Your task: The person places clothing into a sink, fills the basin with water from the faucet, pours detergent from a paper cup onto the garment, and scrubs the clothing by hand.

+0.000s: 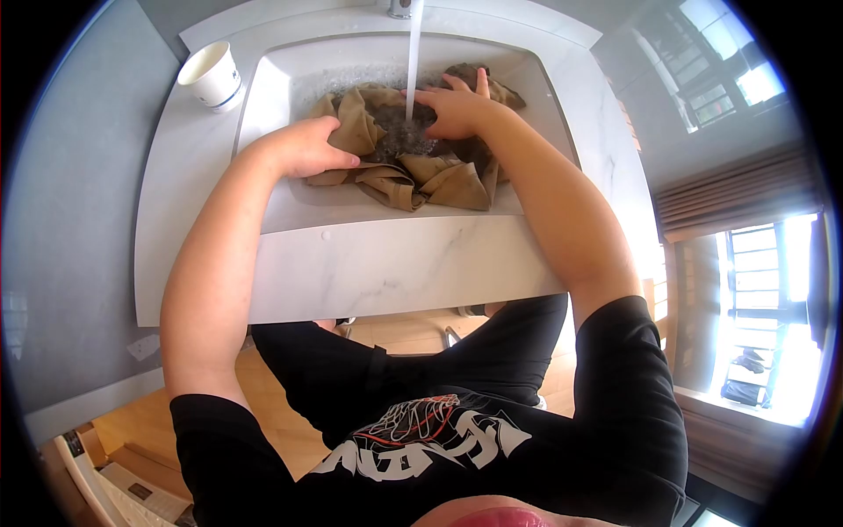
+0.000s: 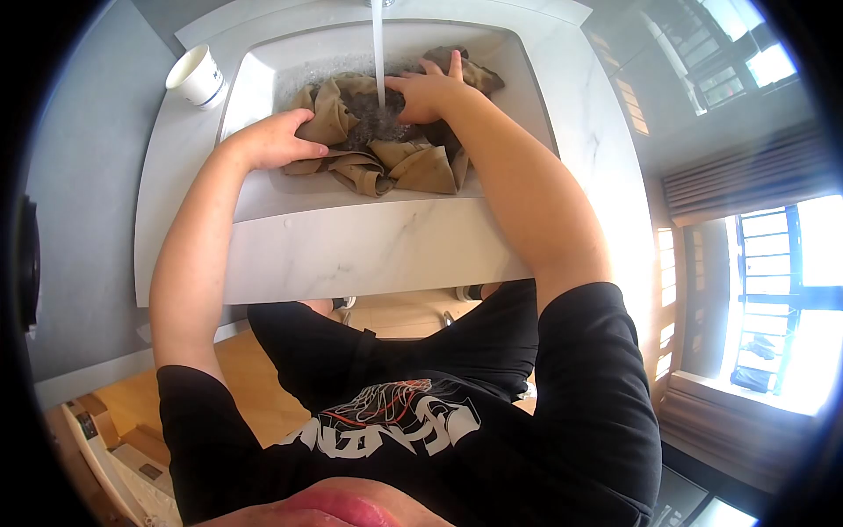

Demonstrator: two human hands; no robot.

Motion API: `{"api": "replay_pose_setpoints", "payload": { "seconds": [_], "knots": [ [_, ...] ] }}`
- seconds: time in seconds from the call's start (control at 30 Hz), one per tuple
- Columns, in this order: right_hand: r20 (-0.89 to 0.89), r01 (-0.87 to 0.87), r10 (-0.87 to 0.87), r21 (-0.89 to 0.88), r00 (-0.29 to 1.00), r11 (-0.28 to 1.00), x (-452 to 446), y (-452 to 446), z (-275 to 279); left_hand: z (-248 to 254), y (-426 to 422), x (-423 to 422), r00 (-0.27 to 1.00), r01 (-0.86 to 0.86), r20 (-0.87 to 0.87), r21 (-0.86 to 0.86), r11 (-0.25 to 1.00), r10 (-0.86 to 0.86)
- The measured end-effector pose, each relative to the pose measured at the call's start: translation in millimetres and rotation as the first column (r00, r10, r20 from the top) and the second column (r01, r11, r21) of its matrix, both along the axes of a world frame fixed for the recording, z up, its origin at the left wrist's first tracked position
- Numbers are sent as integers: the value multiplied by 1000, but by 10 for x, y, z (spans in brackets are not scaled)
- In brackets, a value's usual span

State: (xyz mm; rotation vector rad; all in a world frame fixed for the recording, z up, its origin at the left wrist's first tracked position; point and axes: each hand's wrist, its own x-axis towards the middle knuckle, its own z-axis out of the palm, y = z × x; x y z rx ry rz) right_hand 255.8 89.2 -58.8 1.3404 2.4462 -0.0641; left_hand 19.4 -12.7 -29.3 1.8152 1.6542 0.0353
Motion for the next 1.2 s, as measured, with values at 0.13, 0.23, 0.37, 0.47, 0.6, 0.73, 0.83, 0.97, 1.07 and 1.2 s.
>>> {"api": "replay_pose_setpoints", "payload": {
  "seconds": [0.13, 0.23, 0.37, 0.47, 0.6, 0.73, 0.83, 0.97, 1.07, 1.2],
  "knots": [
    [-5, 5, -5, -7, 1000, 1000, 1, 8, -4, 40, -5, 16, 1000, 8, -26, -12, 1000, -8],
    [-9, 4, -4, 0, 1000, 1000, 6, 19, -21, 49, 2, 18, 999, 11, -37, -34, 999, -13],
    [-14, 0, 0, 6, 1000, 1000, 11, 21, -31, 64, 3, 22, 1000, 7, -30, -55, 998, -9],
    [-13, 1, -1, 11, 1000, 1000, 13, 21, -40, 52, 1, 22, 1000, 0, -21, -57, 998, -2],
    [4, -2, 2, 12, 1000, 1000, 9, 25, -42, 42, 7, 18, 1000, 8, -26, -48, 999, -9],
    [3, 1, -1, 7, 1000, 1000, 5, 18, -25, 36, 13, 17, 999, 11, -52, -41, 999, -13],
    [4, 3, -3, 2, 1000, 1000, 2, 12, -15, 41, 11, 20, 998, 14, -60, -40, 999, -16],
    [13, 0, 0, 4, 1000, 1000, 3, 11, -11, 27, 12, 17, 998, 17, -60, -26, 1000, -18],
    [12, 3, -3, -5, 1000, 1000, -1, 9, -7, 25, 19, 15, 998, 16, -54, -32, 999, -18],
    [7, 3, -3, -9, 1000, 1000, -1, -4, 11, 29, 17, 18, 999, 12, -40, -43, 999, -14]
  ]
}}
